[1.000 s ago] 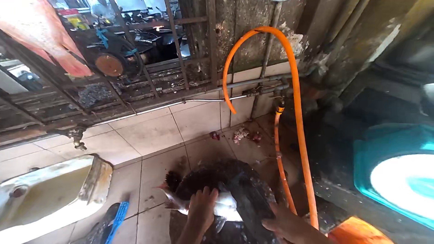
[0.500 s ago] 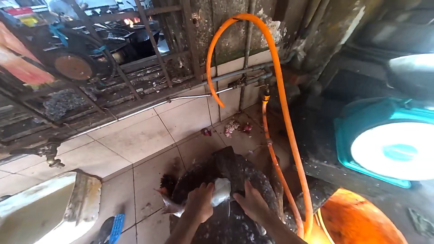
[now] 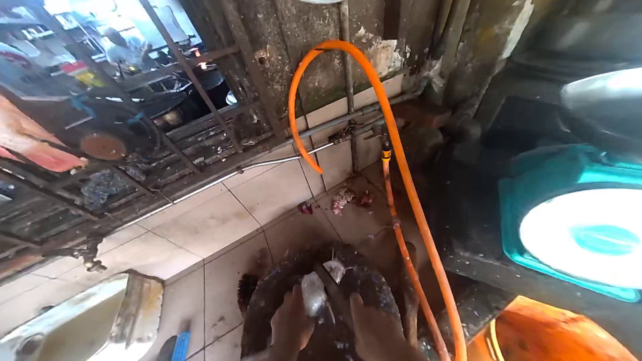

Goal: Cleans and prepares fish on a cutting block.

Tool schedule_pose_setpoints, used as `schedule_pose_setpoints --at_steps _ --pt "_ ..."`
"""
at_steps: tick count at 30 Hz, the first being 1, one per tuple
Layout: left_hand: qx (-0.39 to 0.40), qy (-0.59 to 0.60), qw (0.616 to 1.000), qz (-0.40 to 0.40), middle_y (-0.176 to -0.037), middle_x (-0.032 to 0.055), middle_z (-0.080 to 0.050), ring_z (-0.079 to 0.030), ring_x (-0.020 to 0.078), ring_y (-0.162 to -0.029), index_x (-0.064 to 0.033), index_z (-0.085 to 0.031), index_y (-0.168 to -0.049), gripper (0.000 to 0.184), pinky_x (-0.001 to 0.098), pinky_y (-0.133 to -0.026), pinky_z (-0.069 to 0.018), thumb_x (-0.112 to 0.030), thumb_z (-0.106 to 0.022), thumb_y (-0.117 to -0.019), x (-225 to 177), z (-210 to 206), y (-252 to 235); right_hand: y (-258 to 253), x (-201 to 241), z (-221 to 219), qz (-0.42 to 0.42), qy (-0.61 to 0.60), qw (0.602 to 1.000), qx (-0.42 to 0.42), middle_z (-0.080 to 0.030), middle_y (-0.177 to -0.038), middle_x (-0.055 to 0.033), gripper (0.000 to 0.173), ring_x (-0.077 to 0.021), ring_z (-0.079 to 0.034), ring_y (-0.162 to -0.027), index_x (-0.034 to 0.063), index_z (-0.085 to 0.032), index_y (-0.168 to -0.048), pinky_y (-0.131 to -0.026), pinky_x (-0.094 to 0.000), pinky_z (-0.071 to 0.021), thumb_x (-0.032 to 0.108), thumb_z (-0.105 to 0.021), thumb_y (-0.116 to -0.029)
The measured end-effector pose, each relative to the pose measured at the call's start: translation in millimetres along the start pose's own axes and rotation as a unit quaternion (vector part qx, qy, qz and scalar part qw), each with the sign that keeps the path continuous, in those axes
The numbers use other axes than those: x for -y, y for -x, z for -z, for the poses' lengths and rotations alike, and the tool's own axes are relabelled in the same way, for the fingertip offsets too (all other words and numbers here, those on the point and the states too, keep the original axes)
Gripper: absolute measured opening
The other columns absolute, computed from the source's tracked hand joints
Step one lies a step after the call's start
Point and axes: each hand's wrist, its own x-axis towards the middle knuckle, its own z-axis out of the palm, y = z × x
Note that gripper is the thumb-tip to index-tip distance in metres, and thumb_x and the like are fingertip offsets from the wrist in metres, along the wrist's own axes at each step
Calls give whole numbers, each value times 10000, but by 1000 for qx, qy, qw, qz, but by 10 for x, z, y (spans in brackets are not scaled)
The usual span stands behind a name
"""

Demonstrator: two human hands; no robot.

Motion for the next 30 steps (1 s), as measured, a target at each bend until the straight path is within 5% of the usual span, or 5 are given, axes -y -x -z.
schedule_pose_setpoints --at_steps 13,18,22,25,30 --pt "11 11 996 84 -1434 191 -548 -658 395 -1136 -177 -383 -1537 877 570 -879 -567 -331 -803 -783 -203 -20 112 374 -876 123 -6 101 994 30 -686 -1179 -288 537 -502 -671 -1089 44 -463 -1460 -883 -689 -522 270 -611 -995" --pt "11 44 997 59 -1390 249 -570 -659 448 -1098 -99 -445 -1490 843 592 -842 -562 -284 -829 -762 -169 49 169 79 -671 640 50 100 984 -141 -717 -1025 -271 475 -493 -713 -948 48 -501 -1422 -811 -652 -559 388 -447 -1095" --pt "28 51 997 59 -1391 248 -568 -662 447 -1090 -90 -449 -1479 830 582 -830 -563 -278 -820 -761 -157 47 114 -920 -26 224 173 -7 857 -485 -691 -679 -152 405 -352 -706 -562 -24 -674 -1129 -515 -511 -586 346 -646 -966" --pt "40 50 996 61 -1387 236 -571 -664 432 -1090 -84 -449 -1467 825 572 -830 -566 -288 -812 -755 -108 64 57 -1168 77 119 126 22 926 -354 -738 -817 -174 445 -389 -752 -757 11 -624 -1258 -679 -539 -608 396 -555 -1045" --pt "56 58 995 54 -1371 247 -574 -667 439 -1069 -86 -442 -1469 829 581 -820 -562 -258 -812 -747 -68 120 45 -1083 151 205 166 10 892 -421 -709 -706 -158 393 -375 -728 -619 -8 -664 -1153 -562 -536 -595 349 -629 -994"
